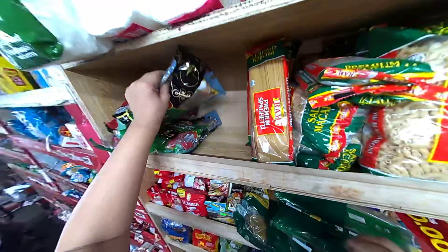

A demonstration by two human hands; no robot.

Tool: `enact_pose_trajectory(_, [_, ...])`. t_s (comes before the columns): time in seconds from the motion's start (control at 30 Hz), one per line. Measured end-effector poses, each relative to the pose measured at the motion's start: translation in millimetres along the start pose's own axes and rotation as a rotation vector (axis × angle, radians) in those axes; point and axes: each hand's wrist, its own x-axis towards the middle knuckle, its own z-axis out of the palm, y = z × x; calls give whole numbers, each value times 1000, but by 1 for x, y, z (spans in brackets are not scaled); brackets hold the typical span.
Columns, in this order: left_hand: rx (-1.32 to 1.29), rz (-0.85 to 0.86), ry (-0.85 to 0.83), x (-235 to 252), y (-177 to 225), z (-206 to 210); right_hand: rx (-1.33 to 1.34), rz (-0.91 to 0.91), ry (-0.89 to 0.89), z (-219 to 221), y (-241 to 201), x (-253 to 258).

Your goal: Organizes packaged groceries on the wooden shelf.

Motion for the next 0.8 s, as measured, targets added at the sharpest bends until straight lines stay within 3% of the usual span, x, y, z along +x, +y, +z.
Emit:
enact_pose_trajectory(0.17, [-146, 215, 474, -12, 6, -30, 363, -106, -121, 75, -33, 71])
enact_pose_trajectory(0.33, [-278, 302, 727, -8, 36, -58, 493, 72, -138, 120, -85, 170])
enact_pose_trajectory(0.47, [-570, 236, 781, -15, 68, -75, 634, -36, 3, 142, -111, 220])
enact_pose_trajectory(0.53, [-787, 223, 796, -16, 69, -63, 711, -131, 130, 152, -121, 225])
enact_pose_trajectory(0.6, [-836, 439, 920, -5, 30, -24, 576, -257, 261, 155, -117, 227])
enact_pose_trajectory(0.67, [-747, 447, 852, -22, 10, -18, 357, -343, 317, 152, -103, 231])
enact_pose_trajectory(0.73, [-749, 178, 622, -84, 52, -53, 129, -377, 420, 148, -95, 233])
enact_pose_trajectory(0.8, [-876, 30, 430, -147, 105, -67, 56, -404, 478, 152, -94, 229])
